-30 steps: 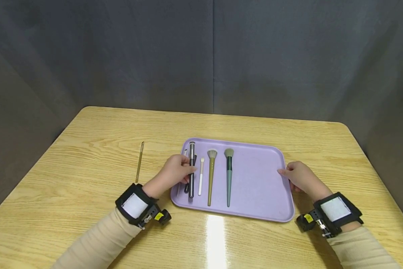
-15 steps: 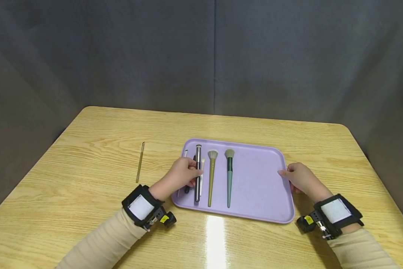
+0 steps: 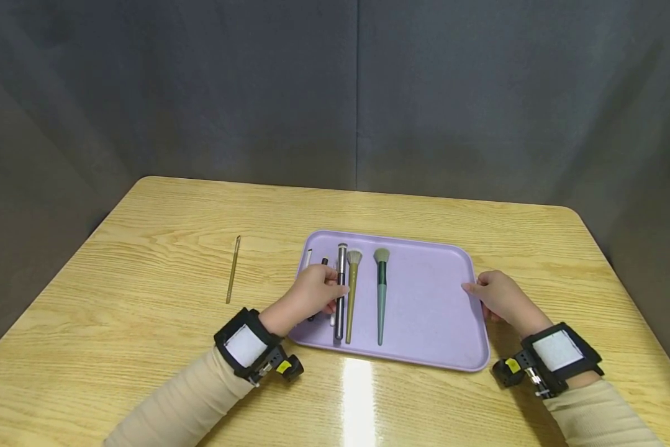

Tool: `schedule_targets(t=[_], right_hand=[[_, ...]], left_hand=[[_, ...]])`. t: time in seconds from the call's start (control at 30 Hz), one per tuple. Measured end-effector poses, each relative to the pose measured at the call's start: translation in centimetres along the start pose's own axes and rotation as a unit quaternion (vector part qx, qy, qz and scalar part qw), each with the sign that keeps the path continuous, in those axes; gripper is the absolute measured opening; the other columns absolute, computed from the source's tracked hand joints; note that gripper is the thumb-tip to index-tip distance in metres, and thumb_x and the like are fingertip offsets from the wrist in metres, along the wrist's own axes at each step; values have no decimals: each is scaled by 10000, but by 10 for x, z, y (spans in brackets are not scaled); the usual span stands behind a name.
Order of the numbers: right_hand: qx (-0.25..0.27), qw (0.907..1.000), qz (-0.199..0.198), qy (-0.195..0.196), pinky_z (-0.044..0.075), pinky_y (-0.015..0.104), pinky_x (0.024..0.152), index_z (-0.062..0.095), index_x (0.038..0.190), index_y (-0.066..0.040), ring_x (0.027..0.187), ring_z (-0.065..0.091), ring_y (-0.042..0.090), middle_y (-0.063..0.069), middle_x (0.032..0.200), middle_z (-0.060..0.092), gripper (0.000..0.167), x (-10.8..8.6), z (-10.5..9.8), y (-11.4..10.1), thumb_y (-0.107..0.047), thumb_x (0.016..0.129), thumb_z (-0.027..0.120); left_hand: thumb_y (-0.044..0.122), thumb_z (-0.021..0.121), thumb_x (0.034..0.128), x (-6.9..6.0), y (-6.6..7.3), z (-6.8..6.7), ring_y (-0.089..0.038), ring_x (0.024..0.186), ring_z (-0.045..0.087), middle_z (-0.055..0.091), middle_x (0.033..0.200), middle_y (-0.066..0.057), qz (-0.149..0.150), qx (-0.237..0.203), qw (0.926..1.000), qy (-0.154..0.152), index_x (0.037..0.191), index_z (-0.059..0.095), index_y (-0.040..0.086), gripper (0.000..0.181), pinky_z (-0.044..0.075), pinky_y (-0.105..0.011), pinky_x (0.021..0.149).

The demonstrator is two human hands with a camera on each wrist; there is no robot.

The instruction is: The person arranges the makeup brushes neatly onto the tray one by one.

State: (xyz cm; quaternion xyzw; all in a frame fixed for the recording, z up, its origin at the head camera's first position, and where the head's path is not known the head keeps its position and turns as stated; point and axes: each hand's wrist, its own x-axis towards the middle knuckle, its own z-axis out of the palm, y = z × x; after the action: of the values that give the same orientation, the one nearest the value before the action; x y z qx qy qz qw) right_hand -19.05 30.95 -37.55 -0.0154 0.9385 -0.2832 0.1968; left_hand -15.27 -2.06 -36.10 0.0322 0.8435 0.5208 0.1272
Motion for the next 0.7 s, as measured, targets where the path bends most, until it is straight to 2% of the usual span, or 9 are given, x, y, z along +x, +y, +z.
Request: schedule_targets(t=[0.27,0.7], right_hand=[[-26,10000,-10,9,381,289,471,465,733,-45,471,418,143,26,574,480,339,0,0,0,-222,1019,508],[-62,10000,-38,17,377,291,468,456,727,-46,466,420,144,26,569,478,347,0,0,0,-226,1019,509]], left_hand=[[16,646,915,2,0,9,-100,418,472,492,565,-23,-45,-43,10000,-49,961,613,-105,134,373,-178,389],[32,643,922,0,5,15,-109,405,454,499,523,-30,-108,-93,9999,-72,942,601,-77,118,353,-178,365]])
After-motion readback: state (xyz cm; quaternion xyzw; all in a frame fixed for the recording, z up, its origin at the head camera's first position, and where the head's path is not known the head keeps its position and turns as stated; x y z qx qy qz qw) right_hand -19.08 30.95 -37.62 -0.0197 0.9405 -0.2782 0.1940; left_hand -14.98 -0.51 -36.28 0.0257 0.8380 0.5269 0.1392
